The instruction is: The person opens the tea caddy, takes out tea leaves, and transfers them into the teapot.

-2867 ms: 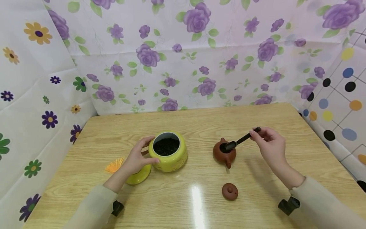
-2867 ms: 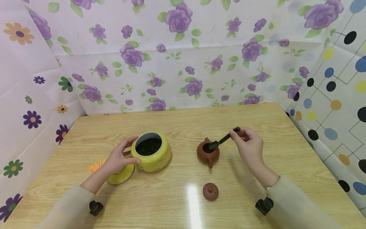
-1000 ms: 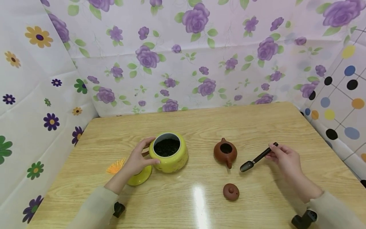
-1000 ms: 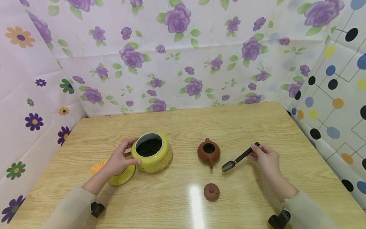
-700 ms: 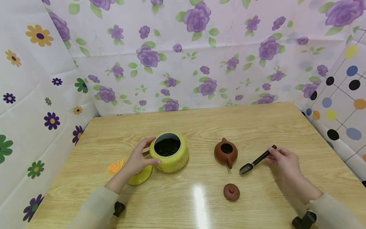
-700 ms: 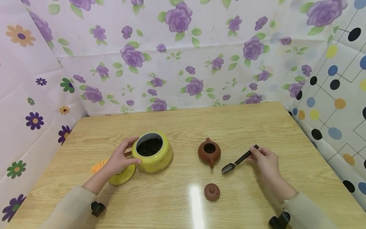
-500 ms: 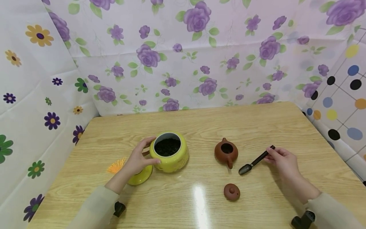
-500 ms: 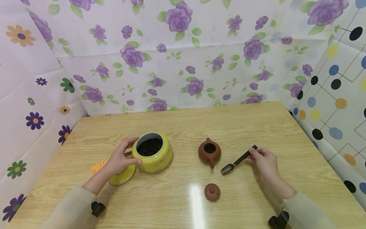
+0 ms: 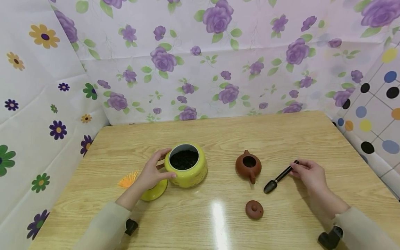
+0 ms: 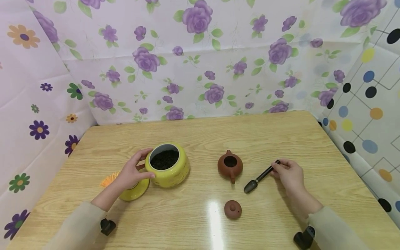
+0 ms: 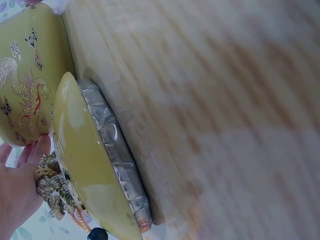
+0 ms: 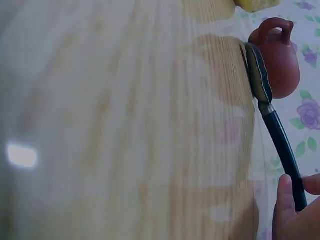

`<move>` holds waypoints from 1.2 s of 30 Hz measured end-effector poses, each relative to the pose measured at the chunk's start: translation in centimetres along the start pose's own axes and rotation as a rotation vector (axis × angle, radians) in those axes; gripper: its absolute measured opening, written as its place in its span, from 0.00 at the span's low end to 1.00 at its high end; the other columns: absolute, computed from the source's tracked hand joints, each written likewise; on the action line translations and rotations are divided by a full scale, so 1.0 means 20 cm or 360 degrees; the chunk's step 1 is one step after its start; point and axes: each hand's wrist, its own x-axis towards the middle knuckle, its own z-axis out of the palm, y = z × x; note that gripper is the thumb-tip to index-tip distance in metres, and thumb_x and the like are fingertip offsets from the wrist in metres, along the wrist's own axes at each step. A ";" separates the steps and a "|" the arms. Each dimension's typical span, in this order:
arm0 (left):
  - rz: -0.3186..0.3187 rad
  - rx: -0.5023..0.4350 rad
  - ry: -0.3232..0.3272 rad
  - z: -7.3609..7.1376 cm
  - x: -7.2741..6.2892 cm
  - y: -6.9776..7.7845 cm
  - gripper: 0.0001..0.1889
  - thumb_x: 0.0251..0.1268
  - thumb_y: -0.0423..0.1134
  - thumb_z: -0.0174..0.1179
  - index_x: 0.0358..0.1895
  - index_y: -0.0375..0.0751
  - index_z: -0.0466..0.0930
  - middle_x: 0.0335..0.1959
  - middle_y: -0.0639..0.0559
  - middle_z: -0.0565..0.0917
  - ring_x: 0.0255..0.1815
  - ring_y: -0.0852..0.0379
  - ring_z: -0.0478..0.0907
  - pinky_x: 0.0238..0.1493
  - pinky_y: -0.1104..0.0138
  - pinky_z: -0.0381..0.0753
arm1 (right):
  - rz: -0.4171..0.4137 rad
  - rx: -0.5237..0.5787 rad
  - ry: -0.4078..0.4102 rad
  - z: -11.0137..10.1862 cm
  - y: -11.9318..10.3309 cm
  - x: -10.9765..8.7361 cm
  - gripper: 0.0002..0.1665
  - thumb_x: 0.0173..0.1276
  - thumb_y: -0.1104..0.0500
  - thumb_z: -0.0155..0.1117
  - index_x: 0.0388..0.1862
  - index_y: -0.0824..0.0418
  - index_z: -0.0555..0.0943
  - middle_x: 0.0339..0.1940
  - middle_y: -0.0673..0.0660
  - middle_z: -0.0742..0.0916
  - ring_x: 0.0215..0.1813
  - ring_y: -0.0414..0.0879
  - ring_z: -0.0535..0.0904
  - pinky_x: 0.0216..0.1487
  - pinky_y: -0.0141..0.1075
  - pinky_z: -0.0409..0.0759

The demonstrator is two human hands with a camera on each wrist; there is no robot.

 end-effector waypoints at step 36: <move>-0.0041 0.0013 -0.0085 -0.02 0.00 0.02 0.44 0.50 0.38 0.73 0.71 0.41 0.59 0.70 0.41 0.63 0.66 0.39 0.64 0.63 0.43 0.70 | -0.0234 -0.0519 -0.0063 -0.04 -0.06 -0.01 0.31 0.75 0.52 0.50 0.64 0.76 0.67 0.49 0.60 0.81 0.37 0.27 0.79 0.42 0.26 0.83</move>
